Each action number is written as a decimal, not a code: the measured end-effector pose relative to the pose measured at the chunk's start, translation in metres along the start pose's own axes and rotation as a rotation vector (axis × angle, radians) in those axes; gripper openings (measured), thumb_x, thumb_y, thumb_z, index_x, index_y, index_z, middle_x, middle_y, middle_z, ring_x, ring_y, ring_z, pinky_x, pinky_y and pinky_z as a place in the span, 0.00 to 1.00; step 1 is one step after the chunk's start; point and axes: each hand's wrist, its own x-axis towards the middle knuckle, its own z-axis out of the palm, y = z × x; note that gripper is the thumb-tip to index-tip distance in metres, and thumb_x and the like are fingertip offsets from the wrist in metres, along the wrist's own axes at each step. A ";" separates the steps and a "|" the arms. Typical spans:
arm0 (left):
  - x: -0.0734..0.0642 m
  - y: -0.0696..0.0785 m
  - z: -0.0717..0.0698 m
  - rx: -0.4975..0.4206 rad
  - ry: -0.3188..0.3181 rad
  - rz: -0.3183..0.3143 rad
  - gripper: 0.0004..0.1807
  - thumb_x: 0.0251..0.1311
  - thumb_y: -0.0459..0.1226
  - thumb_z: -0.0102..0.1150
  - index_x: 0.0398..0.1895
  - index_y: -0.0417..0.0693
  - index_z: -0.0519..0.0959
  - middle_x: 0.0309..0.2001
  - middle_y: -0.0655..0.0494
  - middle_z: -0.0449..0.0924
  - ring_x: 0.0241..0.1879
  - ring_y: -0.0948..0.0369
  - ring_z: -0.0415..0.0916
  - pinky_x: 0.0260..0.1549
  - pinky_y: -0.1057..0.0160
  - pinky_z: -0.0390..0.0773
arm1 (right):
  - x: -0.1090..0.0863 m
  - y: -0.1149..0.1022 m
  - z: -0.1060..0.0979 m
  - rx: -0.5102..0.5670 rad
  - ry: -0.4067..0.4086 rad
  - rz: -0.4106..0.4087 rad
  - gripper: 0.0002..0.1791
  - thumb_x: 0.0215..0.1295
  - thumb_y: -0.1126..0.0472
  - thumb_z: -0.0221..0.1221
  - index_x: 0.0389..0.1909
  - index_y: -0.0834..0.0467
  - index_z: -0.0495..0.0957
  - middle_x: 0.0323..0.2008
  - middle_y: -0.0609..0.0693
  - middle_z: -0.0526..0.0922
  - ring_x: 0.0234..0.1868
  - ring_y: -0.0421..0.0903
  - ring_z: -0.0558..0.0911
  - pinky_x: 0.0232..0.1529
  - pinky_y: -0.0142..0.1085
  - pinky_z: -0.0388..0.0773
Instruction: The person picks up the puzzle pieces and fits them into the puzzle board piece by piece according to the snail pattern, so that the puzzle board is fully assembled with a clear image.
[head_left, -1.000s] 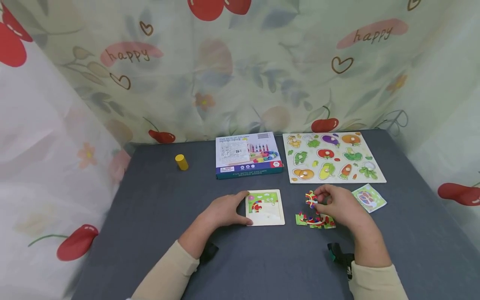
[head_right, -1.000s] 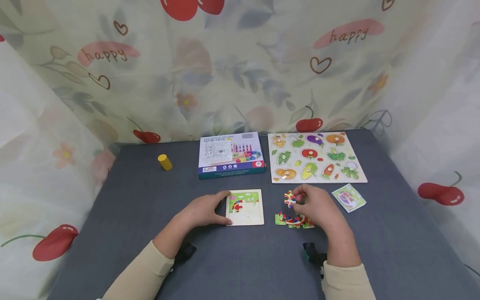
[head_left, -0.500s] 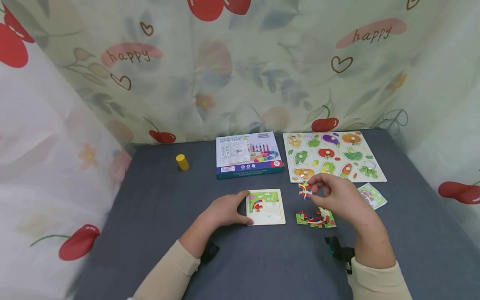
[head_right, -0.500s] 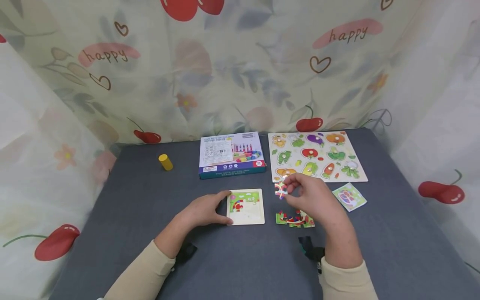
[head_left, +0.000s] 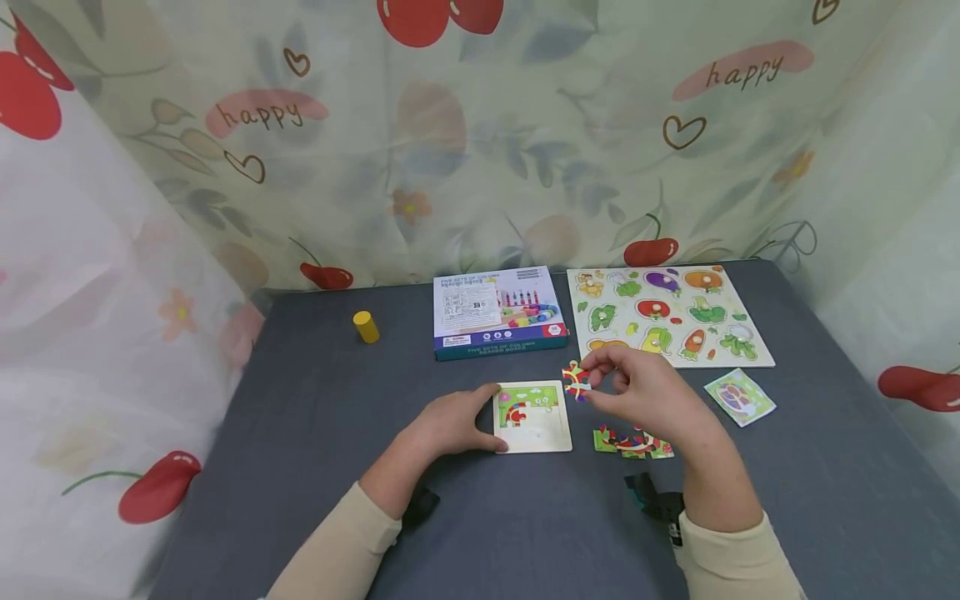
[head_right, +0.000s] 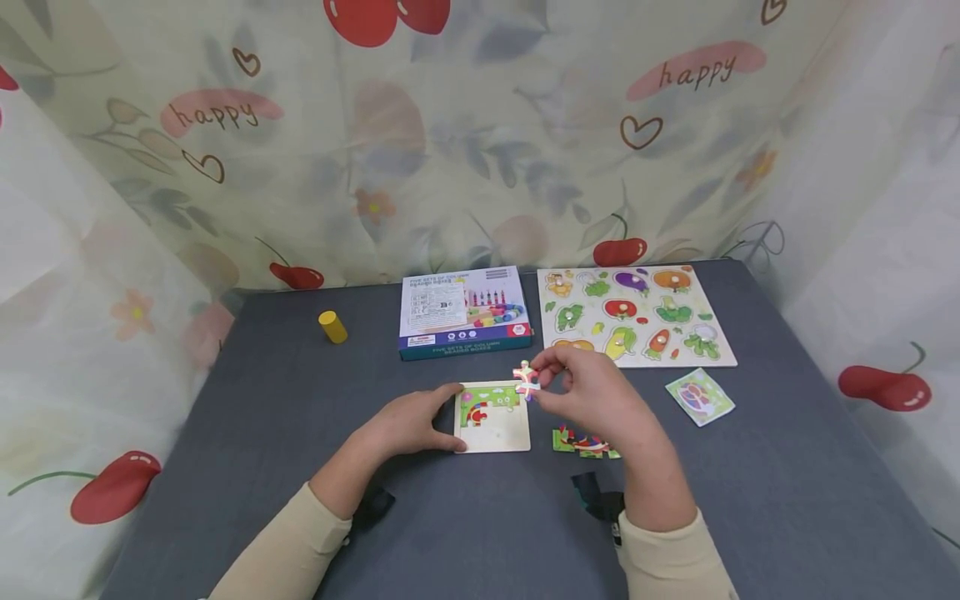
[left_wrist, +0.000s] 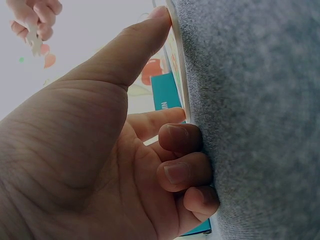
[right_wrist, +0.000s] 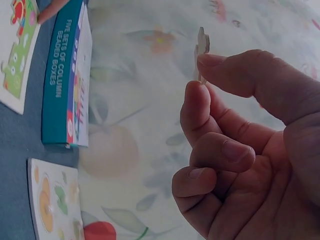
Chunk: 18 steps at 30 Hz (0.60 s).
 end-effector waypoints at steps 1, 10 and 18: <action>0.000 0.000 0.000 0.000 0.000 0.000 0.55 0.52 0.63 0.73 0.80 0.54 0.61 0.67 0.50 0.74 0.56 0.53 0.73 0.61 0.46 0.72 | 0.002 0.000 0.003 0.004 -0.005 0.004 0.16 0.62 0.65 0.69 0.50 0.60 0.81 0.36 0.50 0.80 0.27 0.48 0.69 0.24 0.36 0.69; -0.001 0.001 -0.002 0.012 -0.011 -0.022 0.55 0.51 0.64 0.73 0.80 0.55 0.61 0.69 0.51 0.73 0.58 0.53 0.72 0.62 0.45 0.72 | 0.020 0.000 0.030 0.026 -0.053 -0.003 0.16 0.61 0.62 0.73 0.48 0.59 0.84 0.34 0.48 0.82 0.23 0.49 0.70 0.23 0.35 0.67; -0.001 0.002 -0.002 0.025 -0.009 -0.015 0.55 0.52 0.64 0.72 0.79 0.55 0.62 0.69 0.51 0.73 0.60 0.53 0.73 0.62 0.45 0.72 | 0.038 0.014 0.053 0.022 -0.108 0.069 0.17 0.59 0.61 0.74 0.48 0.59 0.85 0.33 0.48 0.82 0.24 0.49 0.73 0.26 0.36 0.70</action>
